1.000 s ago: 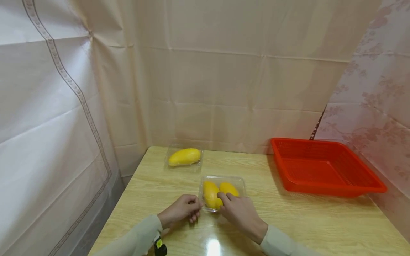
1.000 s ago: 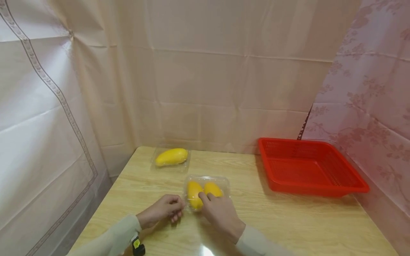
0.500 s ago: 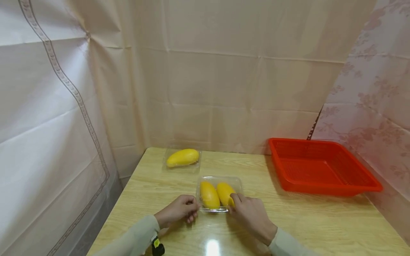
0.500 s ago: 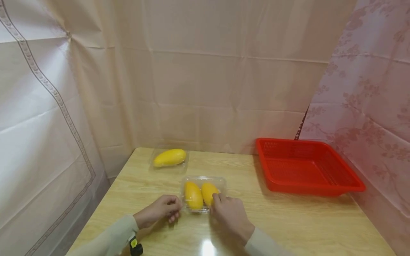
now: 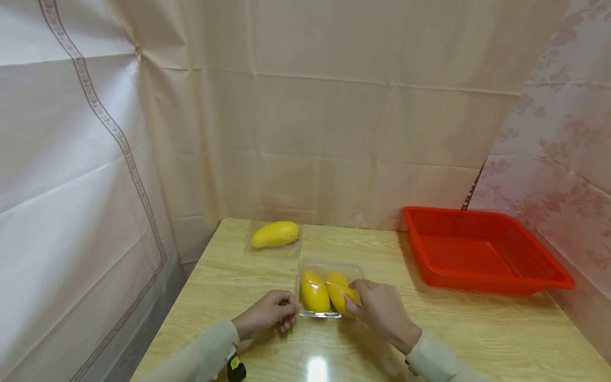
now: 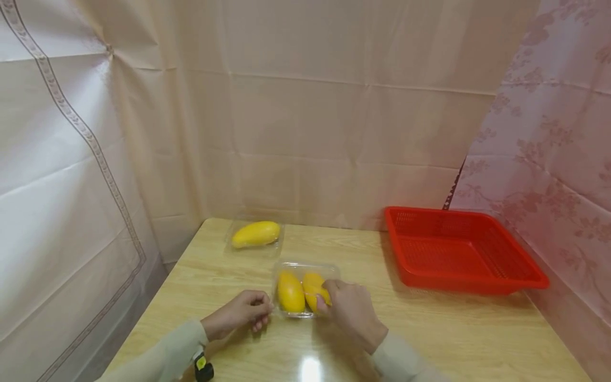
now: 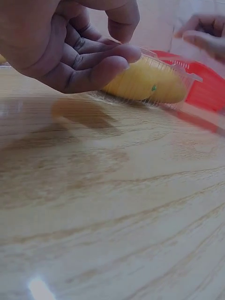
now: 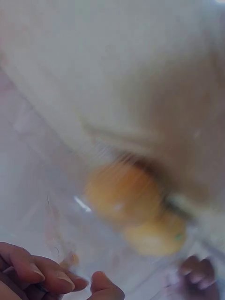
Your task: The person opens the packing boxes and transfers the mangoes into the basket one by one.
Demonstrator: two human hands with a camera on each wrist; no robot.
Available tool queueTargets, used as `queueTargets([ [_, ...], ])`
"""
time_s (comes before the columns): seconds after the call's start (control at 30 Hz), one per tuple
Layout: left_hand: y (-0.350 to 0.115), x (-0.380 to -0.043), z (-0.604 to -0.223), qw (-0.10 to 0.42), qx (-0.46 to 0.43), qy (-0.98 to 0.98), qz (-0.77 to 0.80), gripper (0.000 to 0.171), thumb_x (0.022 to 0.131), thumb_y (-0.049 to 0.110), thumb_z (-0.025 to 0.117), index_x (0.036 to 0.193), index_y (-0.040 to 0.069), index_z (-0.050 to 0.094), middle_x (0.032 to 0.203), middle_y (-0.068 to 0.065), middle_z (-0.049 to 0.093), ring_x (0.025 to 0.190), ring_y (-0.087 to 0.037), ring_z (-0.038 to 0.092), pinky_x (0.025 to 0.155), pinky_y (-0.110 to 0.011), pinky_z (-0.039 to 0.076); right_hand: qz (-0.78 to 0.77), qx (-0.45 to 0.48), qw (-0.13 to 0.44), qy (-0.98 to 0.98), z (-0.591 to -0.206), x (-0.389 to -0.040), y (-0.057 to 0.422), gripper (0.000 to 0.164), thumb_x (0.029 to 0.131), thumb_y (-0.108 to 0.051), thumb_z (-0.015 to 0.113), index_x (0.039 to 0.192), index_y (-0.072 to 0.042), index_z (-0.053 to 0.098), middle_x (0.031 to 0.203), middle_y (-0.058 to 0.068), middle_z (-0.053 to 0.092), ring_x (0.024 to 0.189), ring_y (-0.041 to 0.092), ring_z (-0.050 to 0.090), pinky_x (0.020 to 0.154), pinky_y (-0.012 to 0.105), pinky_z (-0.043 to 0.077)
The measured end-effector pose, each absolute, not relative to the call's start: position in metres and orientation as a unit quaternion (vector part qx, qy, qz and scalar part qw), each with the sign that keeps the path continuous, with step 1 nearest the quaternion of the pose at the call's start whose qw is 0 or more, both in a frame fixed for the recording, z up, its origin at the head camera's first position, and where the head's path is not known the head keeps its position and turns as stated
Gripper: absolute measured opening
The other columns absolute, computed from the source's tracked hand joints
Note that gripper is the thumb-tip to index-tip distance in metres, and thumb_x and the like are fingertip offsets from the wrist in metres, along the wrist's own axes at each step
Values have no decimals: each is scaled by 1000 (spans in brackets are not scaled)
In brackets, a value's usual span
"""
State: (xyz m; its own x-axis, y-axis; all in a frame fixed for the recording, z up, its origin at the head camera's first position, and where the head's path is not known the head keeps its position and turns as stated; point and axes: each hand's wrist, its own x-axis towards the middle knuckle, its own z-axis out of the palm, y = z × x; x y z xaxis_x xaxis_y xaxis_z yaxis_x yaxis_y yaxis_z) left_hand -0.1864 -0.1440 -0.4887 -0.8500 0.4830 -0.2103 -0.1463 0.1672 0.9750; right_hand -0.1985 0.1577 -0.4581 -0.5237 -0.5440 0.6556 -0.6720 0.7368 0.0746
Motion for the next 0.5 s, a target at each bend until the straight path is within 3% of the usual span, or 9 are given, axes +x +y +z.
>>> queueTargets([
  [0.13,-144,-187,-487,245,117,724,634,22,106,13,57,97,-8,60,80,-9,64,64,-14,57,57,-24,50,103,344,350,-865,-445,-205,161,30,75,-27,90,92,-9,73,78,-1,70,46,-1,32,39,16,28],
  [0.3,-143,-187,-486,246,116,719,639,22,106,11,56,98,-8,59,80,-9,64,64,-14,56,57,-25,50,119,347,342,-865,-439,-206,168,36,75,-33,92,95,-10,74,82,-1,69,48,-1,35,41,14,28],
  [0.4,-143,-187,-487,247,113,720,638,20,106,13,57,95,-4,60,80,-8,64,64,-13,56,57,-25,50,145,354,349,-856,-438,-207,174,39,88,-47,82,97,-9,75,80,-2,67,50,-1,40,43,13,30],
  [0.5,-143,-188,-488,246,108,724,636,21,106,15,59,94,-3,60,79,-9,64,63,-13,56,57,-24,50,177,356,363,-843,-436,-209,179,51,99,-57,60,98,-9,75,76,-4,62,53,1,44,44,14,35],
])
